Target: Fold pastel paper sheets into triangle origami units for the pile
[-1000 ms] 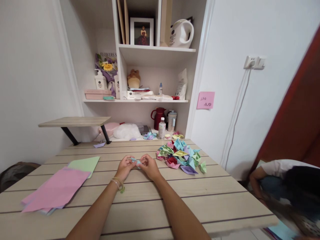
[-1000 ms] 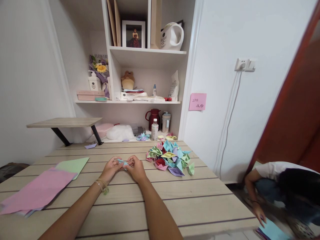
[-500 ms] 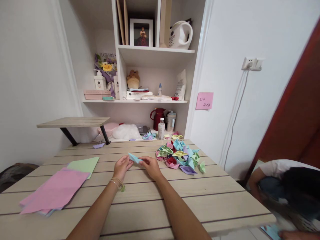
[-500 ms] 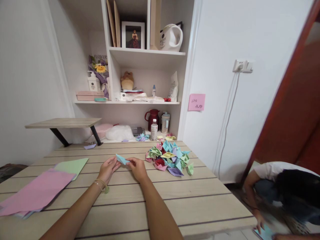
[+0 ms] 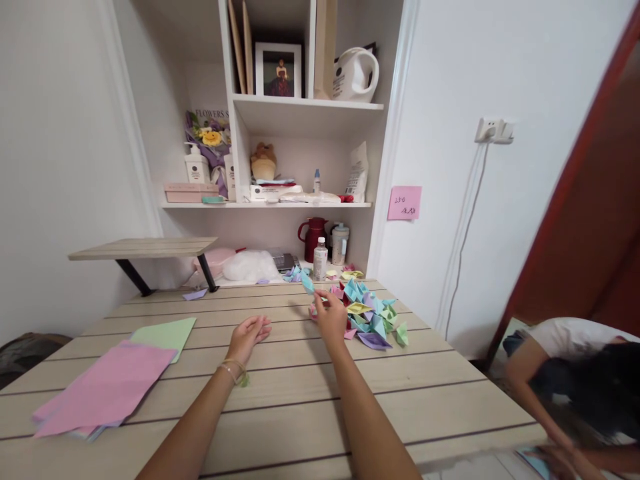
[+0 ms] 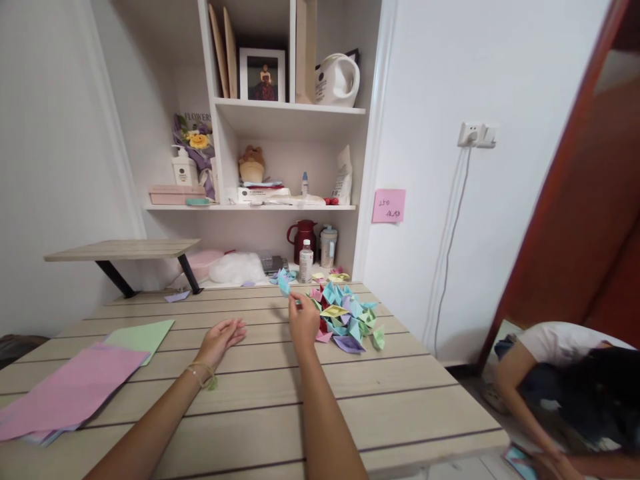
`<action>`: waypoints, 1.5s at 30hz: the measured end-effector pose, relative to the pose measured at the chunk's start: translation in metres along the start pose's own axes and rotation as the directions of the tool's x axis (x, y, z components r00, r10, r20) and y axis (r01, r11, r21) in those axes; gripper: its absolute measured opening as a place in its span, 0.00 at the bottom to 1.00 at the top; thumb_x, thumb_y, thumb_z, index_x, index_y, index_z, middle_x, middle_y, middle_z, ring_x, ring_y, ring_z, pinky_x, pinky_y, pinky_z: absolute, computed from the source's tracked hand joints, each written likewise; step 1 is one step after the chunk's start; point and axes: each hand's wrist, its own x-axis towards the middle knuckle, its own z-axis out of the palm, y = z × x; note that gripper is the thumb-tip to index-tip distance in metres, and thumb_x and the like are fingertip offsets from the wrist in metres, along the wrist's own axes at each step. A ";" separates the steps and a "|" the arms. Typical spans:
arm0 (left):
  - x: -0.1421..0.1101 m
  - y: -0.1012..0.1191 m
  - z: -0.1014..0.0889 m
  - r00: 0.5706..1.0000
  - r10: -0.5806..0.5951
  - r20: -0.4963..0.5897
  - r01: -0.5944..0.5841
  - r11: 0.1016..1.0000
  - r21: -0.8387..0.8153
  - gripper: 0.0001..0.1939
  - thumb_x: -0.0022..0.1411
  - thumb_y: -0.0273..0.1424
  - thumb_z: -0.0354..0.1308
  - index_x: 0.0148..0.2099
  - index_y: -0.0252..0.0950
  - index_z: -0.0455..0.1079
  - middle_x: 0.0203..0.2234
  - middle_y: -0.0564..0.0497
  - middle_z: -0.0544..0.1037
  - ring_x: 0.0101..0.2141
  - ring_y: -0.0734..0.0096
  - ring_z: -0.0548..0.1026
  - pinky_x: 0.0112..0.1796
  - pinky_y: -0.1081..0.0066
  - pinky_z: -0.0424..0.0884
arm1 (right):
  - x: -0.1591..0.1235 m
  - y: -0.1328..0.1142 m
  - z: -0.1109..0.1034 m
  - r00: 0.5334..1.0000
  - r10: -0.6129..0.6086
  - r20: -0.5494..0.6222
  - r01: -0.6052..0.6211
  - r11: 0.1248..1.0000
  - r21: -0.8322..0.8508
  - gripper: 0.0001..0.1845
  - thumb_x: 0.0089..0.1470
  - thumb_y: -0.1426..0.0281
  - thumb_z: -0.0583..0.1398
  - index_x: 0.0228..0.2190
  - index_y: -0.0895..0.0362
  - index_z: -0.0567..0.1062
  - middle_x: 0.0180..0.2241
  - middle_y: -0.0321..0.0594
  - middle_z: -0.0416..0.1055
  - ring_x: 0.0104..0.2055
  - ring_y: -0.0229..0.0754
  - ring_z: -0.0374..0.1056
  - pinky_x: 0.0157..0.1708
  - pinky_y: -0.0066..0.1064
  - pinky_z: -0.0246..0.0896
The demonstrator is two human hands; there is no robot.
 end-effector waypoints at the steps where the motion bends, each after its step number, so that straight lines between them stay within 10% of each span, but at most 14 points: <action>1: 0.000 0.000 0.000 1.000 -0.005 0.007 0.005 1.000 0.007 0.12 0.49 0.33 0.62 0.36 0.30 0.70 0.30 0.43 0.78 0.28 0.71 0.76 0.34 0.71 0.74 | 0.002 0.000 -0.005 0.998 0.014 -0.055 -0.016 0.999 -0.029 0.15 0.50 0.63 0.53 0.34 0.55 0.75 0.35 0.41 0.73 0.31 0.42 0.66 0.34 0.31 0.57; 11: 0.000 -0.001 0.001 1.000 -0.011 0.022 0.009 0.998 0.054 0.12 0.50 0.32 0.61 0.36 0.30 0.70 0.27 0.45 0.77 0.26 0.74 0.76 0.33 0.72 0.74 | 0.013 0.016 -0.039 0.878 0.274 -0.392 -0.362 0.916 -0.171 0.18 0.49 0.62 0.51 0.37 0.55 0.75 0.31 0.42 0.74 0.29 0.44 0.65 0.28 0.30 0.52; 45: 0.007 -0.010 -0.004 0.997 -0.011 0.079 0.005 0.997 0.073 0.13 0.47 0.35 0.63 0.34 0.31 0.71 0.26 0.46 0.77 0.24 0.76 0.74 0.29 0.75 0.72 | 0.011 0.017 -0.033 0.854 0.244 -0.460 -0.349 0.923 -0.159 0.20 0.45 0.65 0.54 0.41 0.56 0.67 0.27 0.37 0.71 0.32 0.45 0.64 0.29 0.30 0.50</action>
